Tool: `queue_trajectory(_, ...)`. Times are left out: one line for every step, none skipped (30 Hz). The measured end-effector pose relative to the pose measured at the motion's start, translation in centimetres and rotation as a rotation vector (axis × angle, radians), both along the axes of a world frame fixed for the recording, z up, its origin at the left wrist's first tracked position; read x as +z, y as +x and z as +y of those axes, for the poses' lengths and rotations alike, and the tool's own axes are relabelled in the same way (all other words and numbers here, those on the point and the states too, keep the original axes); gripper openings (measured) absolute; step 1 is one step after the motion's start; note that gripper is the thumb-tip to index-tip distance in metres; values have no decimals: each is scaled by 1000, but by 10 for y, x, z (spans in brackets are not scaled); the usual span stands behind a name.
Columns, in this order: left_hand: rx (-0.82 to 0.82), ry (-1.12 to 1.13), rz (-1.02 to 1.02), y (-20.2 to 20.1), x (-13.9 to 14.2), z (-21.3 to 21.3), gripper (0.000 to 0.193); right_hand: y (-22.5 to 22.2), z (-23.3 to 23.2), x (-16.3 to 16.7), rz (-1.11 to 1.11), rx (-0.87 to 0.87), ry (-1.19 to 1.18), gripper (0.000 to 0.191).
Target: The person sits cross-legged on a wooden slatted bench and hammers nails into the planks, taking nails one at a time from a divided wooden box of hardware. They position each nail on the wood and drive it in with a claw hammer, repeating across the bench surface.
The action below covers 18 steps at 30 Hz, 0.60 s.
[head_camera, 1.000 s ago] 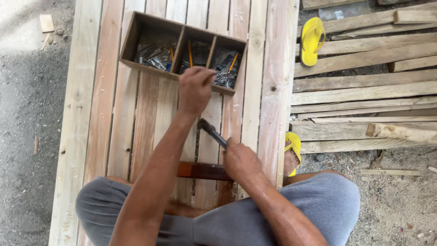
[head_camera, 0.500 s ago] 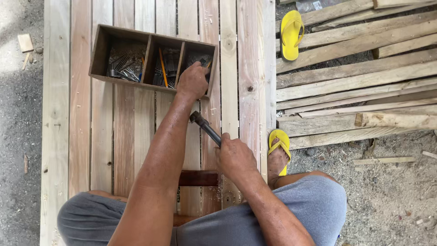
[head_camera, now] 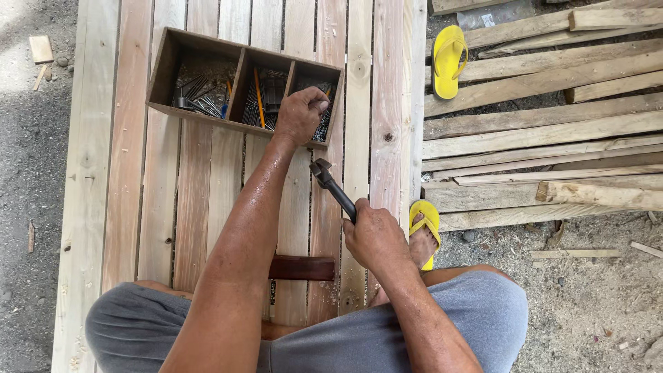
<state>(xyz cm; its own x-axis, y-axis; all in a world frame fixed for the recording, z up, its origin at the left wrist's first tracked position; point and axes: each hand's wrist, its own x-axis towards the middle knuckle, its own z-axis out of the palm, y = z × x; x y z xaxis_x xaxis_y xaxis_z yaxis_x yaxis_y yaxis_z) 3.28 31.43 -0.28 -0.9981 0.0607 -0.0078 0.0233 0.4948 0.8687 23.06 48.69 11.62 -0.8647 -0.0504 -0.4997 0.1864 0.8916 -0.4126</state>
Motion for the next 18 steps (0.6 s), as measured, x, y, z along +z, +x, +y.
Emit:
queue_trajectory(8, 22, -33, -1, 0, 0, 10, 0, -1, 0, -2, 5, 1, 32)
queue_trajectory(17, 44, -66, -2, -1, -1, 12, 0, -1, 0, -5, 12, 8, 32)
queue_trajectory(27, 65, -99, -2, -2, -2, 14, 1, -2, -1, -7, 19, 13, 33)
queue_trajectory(14, 48, -91, -4, -3, -3, 13, 1, -2, -1, -8, 27, 18, 33)
queue_trajectory(-1, 30, -83, -4, -5, -4, 13, 1, -3, -2, -14, 32, 17, 33)
queue_trajectory(-18, 13, -76, -5, -6, -4, 13, 1, -4, -2, -21, 35, 16, 33)
queue_trajectory(-17, 1, -61, -6, -7, -4, 13, 0, -4, -1, -29, 38, 16, 33)
queue_trajectory(-18, -10, -47, -7, -8, -4, 13, 0, -5, -1, -27, 39, 15, 33)
queue_trajectory(-19, -21, -34, -8, -8, -3, 15, -1, -6, 0, -26, 40, 15, 33)
queue_trajectory(-10, 74, -46, -7, -8, -3, 18, -2, -6, 2, -26, 42, 15, 33)
queue_trajectory(3, 169, -59, -6, -7, -3, 23, -3, -7, 4, -52, 28, 12, 33)
queue_trajectory(20, 263, -67, -4, -5, -6, 28, -4, -8, 6, -76, 17, 8, 34)
queue_trajectory(54, 315, -10, 0, -3, -10, 29, -5, -10, 8, -98, 11, 5, 34)
queue_trajectory(90, 365, 49, 5, -1, -15, 31, -6, -12, 10, -74, 15, 9, 34)
queue_trajectory(126, 411, 109, 13, 1, -24, 33, -6, -14, 11, -51, 18, 9, 34)
queue_trajectory(167, 363, 179, 24, 2, -36, 30, -7, -16, 12, -31, 20, 8, 35)
queue_trajectory(206, 313, 247, 39, 2, -52, 28, -8, -19, 13, -6, 26, -2, 34)
queue_trajectory(243, 261, 315, 54, 0, -70, 25, -8, -23, 13, 20, 30, -13, 34)
